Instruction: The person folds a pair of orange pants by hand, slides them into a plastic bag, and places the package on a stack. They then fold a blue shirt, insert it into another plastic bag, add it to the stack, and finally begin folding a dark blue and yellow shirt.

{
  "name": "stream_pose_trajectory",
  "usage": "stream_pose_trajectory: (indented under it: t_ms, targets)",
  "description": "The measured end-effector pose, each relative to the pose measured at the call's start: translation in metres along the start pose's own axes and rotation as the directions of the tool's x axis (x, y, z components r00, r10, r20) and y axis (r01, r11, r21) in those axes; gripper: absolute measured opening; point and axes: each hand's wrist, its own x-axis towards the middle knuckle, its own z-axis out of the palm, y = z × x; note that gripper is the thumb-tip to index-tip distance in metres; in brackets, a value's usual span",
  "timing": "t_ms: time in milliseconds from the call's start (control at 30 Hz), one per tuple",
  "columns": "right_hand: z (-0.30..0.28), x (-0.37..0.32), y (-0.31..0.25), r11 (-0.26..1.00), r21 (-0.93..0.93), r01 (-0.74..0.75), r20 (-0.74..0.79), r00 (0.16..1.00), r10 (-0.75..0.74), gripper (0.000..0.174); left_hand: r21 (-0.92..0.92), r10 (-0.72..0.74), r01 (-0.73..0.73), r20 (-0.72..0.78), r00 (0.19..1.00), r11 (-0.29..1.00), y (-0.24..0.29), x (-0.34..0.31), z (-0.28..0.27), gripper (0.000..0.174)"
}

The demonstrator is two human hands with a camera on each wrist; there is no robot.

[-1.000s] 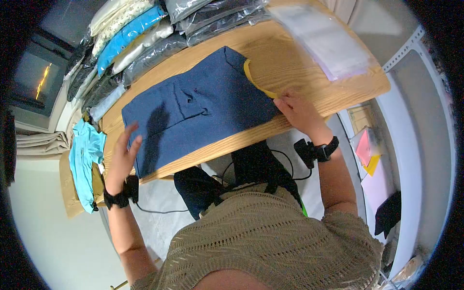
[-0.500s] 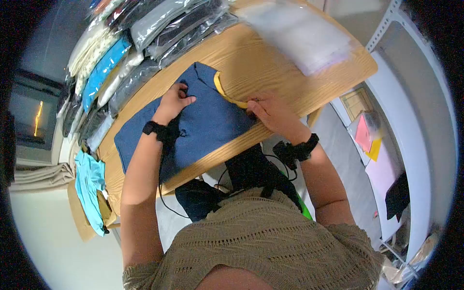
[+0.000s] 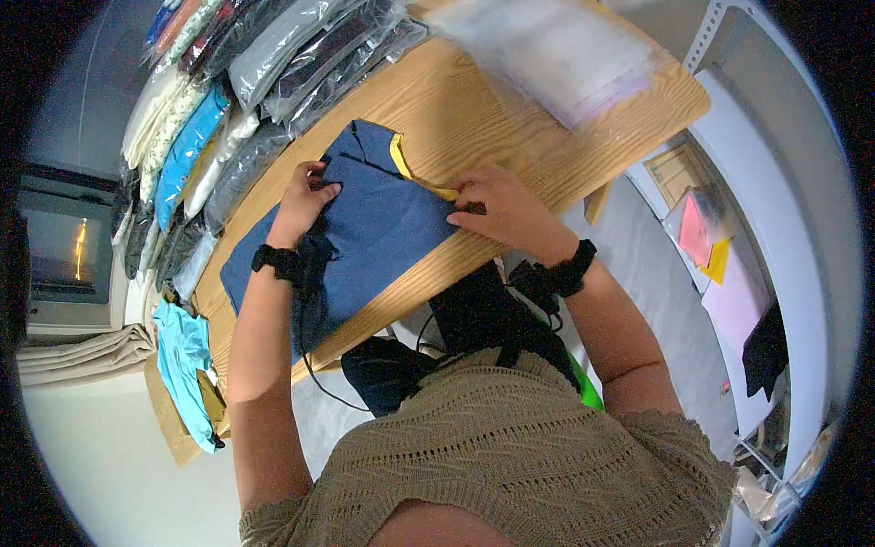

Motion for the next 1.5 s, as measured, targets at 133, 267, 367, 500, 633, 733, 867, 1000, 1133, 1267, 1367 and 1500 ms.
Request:
stream_pose_trajectory:
  t_ms: [133, 267, 367, 500, 633, 733, 867, 1000, 1133, 1267, 1367, 1500]
  targets:
    - [0.001, 0.001, -0.005, 0.999, 0.0, -0.047, -0.008, 0.999, 0.047, 0.016, -0.088, -0.09, 0.095, 0.057, 0.994, 0.992, 0.013, -0.005, -0.017, 0.031]
    - [0.006, -0.001, 0.0, 0.999, -0.02, -0.046, -0.046, 0.998, 0.045, 0.016, -0.422, 0.009, 0.092, 0.23, 0.973, 0.902, 0.023, -0.027, -0.041, 0.026]
    - [0.008, -0.001, 0.001, 0.999, -0.014, -0.04, -0.044, 0.998, 0.039, 0.016, -0.269, 0.117, -0.068, 0.168, 0.979, 0.961, 0.018, -0.054, -0.052, 0.024]
    - [0.003, 0.001, -0.001, 0.996, -0.019, -0.088, 0.026, 0.996, 0.088, 0.015, 0.129, 0.429, -0.451, 0.168, 0.888, 0.883, 0.028, -0.086, -0.056, 0.026]
    - [0.005, 0.001, 0.001, 0.996, -0.008, -0.091, 0.038, 0.995, 0.092, 0.016, 0.242, 0.48, -0.568, 0.339, 0.809, 0.786, 0.026, -0.104, -0.049, 0.023]
    - [0.004, 0.001, -0.002, 1.0, -0.015, -0.007, -0.016, 1.0, 0.007, 0.017, 0.293, 0.463, -0.57, 0.363, 0.809, 0.767, 0.023, -0.112, -0.041, 0.022]
    - [0.0, 0.001, -0.005, 1.0, -0.022, -0.002, 0.016, 1.0, 0.002, 0.016, 0.313, 0.441, -0.539, 0.334, 0.833, 0.782, 0.027, -0.117, -0.044, 0.022]
    - [-0.006, 0.003, -0.017, 0.989, 0.055, -0.14, 0.088, 0.987, 0.135, 0.015, 0.202, 0.413, -0.505, 0.366, 0.834, 0.839, 0.018, -0.125, -0.043, 0.026]
    - [-0.002, 0.002, -0.011, 0.998, 0.054, -0.042, 0.038, 0.998, 0.04, 0.016, 0.192, 0.272, -0.316, 0.222, 0.936, 0.929, 0.008, -0.116, -0.052, 0.024]
    - [-0.002, 0.002, -0.008, 0.999, -0.038, 0.023, -0.003, 1.0, -0.024, 0.017, 0.182, 0.332, -0.315, -0.067, 0.941, 0.931, -0.007, -0.1, -0.041, 0.019]
    - [-0.002, 0.003, -0.008, 0.999, -0.047, 0.004, 0.018, 1.0, -0.003, 0.018, 0.192, 0.244, -0.248, 0.043, 0.969, 0.95, -0.034, -0.096, -0.036, 0.025]
    - [-0.003, 0.003, -0.008, 0.999, -0.045, 0.006, 0.02, 1.0, -0.005, 0.018, 0.2, 0.087, -0.107, 0.107, 0.99, 0.974, -0.034, -0.095, -0.033, 0.027]
